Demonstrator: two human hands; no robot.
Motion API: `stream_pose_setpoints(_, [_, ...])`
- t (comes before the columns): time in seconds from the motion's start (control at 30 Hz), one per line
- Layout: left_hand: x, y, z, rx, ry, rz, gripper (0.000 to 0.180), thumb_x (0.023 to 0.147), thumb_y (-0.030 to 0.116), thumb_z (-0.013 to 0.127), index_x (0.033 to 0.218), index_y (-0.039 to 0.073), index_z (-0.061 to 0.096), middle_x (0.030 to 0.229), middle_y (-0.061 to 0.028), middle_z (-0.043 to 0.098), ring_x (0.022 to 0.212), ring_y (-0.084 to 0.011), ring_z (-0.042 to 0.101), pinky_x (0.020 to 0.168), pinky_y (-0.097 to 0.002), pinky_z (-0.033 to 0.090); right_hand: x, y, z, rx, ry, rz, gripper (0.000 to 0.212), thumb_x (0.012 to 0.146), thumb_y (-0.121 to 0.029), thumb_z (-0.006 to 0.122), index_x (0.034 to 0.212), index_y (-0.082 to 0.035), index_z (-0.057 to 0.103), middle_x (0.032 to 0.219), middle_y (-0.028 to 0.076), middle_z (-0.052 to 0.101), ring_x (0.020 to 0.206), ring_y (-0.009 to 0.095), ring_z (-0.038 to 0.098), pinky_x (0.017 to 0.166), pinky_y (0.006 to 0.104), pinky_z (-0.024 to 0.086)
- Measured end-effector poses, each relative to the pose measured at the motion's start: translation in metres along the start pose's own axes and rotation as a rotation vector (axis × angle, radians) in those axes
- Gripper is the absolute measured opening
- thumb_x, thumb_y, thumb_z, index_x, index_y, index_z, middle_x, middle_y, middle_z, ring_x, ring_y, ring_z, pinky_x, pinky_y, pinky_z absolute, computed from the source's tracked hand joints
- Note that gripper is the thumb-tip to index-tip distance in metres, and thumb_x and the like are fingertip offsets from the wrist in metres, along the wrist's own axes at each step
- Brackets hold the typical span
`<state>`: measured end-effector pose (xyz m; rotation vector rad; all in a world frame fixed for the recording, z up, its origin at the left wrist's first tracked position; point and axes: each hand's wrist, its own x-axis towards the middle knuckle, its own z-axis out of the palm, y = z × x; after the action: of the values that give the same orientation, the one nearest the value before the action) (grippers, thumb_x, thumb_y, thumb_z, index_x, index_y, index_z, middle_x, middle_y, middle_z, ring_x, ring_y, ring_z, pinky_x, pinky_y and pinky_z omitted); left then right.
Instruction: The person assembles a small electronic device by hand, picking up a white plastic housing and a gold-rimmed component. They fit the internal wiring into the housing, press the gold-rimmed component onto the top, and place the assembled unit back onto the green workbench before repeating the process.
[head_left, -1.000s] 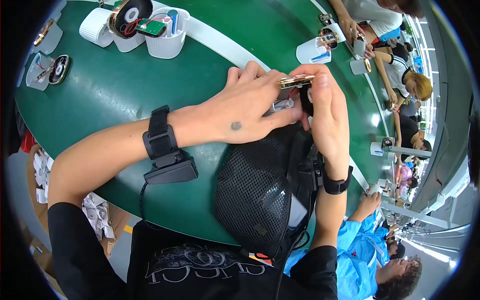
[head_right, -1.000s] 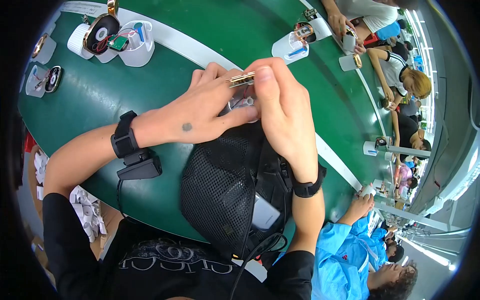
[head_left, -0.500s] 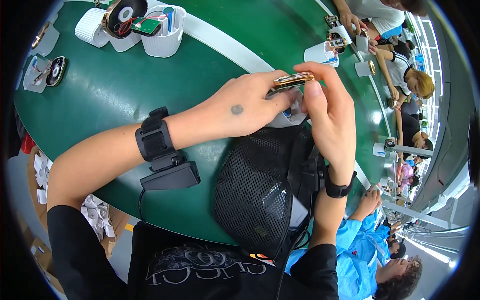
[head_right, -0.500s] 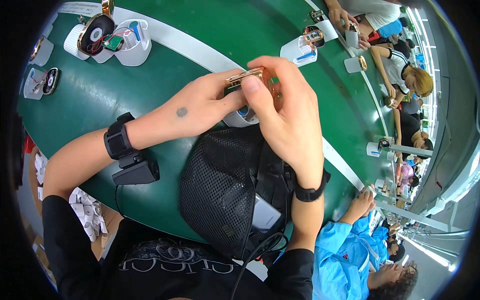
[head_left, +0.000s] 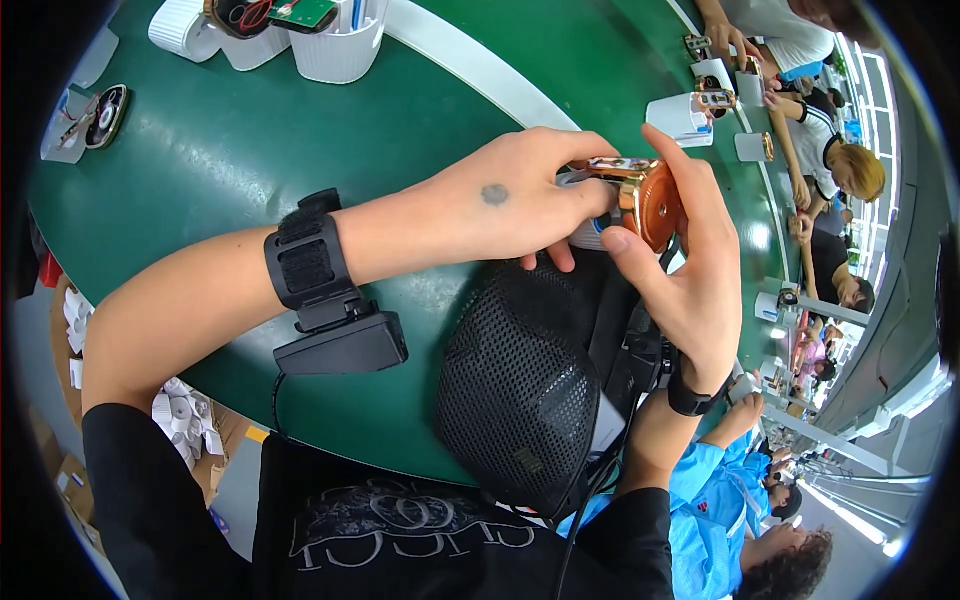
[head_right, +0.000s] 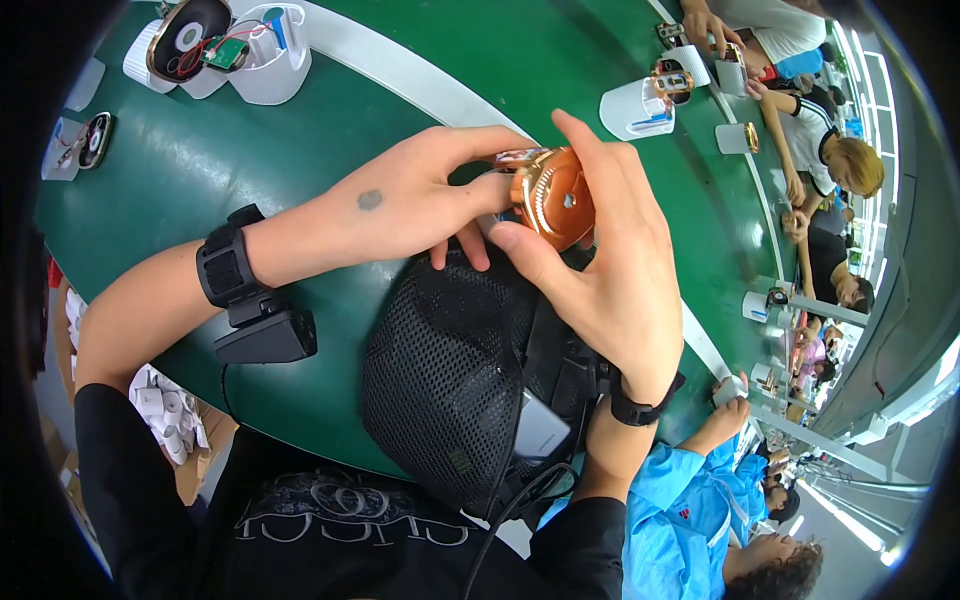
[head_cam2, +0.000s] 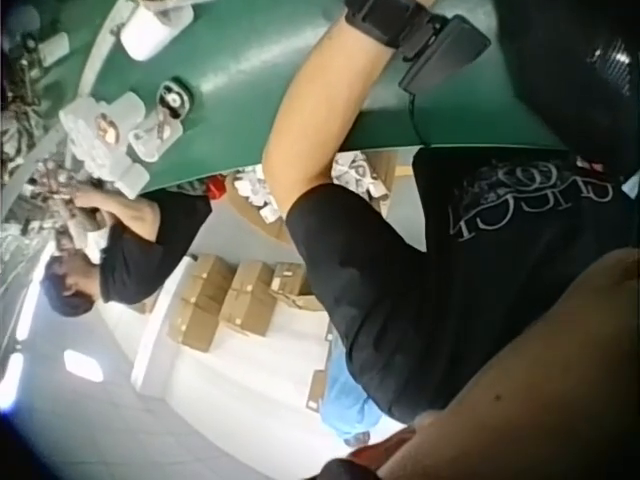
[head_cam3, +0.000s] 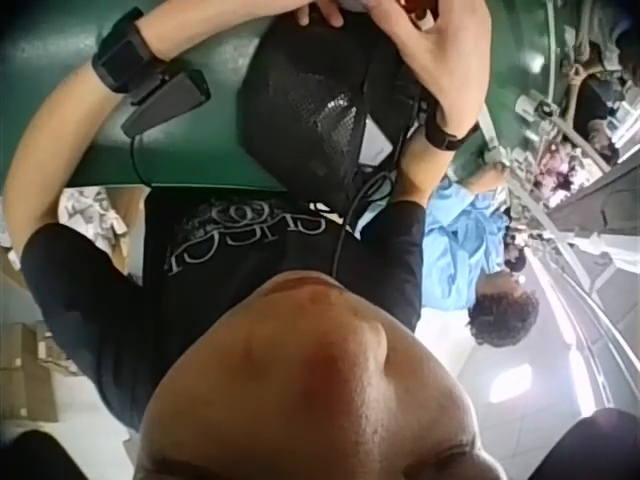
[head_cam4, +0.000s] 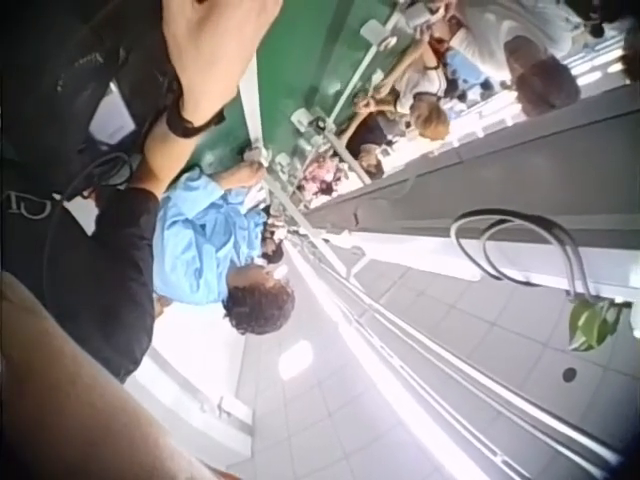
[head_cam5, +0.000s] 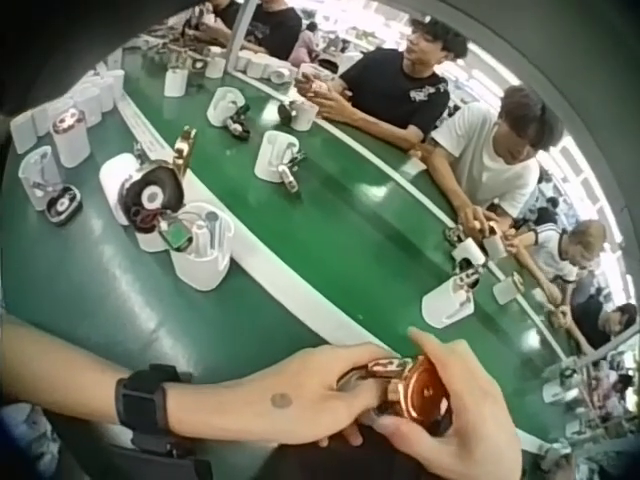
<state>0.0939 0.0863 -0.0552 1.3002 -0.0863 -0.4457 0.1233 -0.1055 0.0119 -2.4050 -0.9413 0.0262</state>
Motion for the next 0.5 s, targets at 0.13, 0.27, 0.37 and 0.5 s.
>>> stream_pose_setpoints(0.13, [0.001, -0.004, -0.005, 0.128, -0.06, 0.073, 0.049, 0.095, 0.031, 0.067, 0.133, 0.0, 0.058, 0.097, -0.0108, 0.071, 0.07, -0.0159, 0.071, 0.056, -0.0286, 0.056, 0.0, 0.004, -0.004, 0.049, 0.001, 0.094, 0.051, 0.087, -0.019, 0.073, 0.134, -0.003, 0.062, 0.102, 0.011, 0.066, 0.09, 0.022, 0.065, 0.082, 0.0333, 0.052])
stream_pose_setpoints(0.27, [0.005, -0.008, -0.008, 0.15, -0.138, 0.081, 0.06, 0.094, 0.039, 0.074, 0.141, 0.005, 0.054, 0.102, -0.0072, 0.069, 0.074, -0.0132, 0.069, 0.059, -0.0251, 0.054, -0.002, 0.01, -0.004, 0.142, 0.051, 0.121, 0.048, 0.088, -0.02, 0.071, 0.132, -0.004, 0.062, 0.103, 0.01, 0.067, 0.09, 0.02, 0.064, 0.082, 0.0319, 0.051])
stream_pose_setpoints(0.37, [0.005, -0.006, -0.008, 0.143, -0.134, 0.068, 0.061, 0.093, 0.038, 0.076, 0.14, 0.006, 0.054, 0.099, -0.0066, 0.069, 0.073, -0.0128, 0.068, 0.059, -0.0249, 0.054, 0.0, 0.011, 0.0, 0.106, 0.044, 0.123, 0.047, 0.088, -0.021, 0.069, 0.131, -0.004, 0.062, 0.104, 0.01, 0.067, 0.09, 0.019, 0.064, 0.083, 0.0311, 0.051])
stream_pose_setpoints(0.5, [0.006, -0.005, -0.007, 0.141, -0.135, 0.07, 0.061, 0.093, 0.039, 0.076, 0.14, 0.007, 0.055, 0.095, -0.0061, 0.068, 0.072, -0.0123, 0.067, 0.059, -0.0249, 0.055, -0.002, 0.013, 0.001, 0.097, 0.044, 0.073, 0.044, 0.089, -0.023, 0.069, 0.129, -0.004, 0.063, 0.103, 0.01, 0.068, 0.09, 0.019, 0.064, 0.084, 0.0307, 0.051])
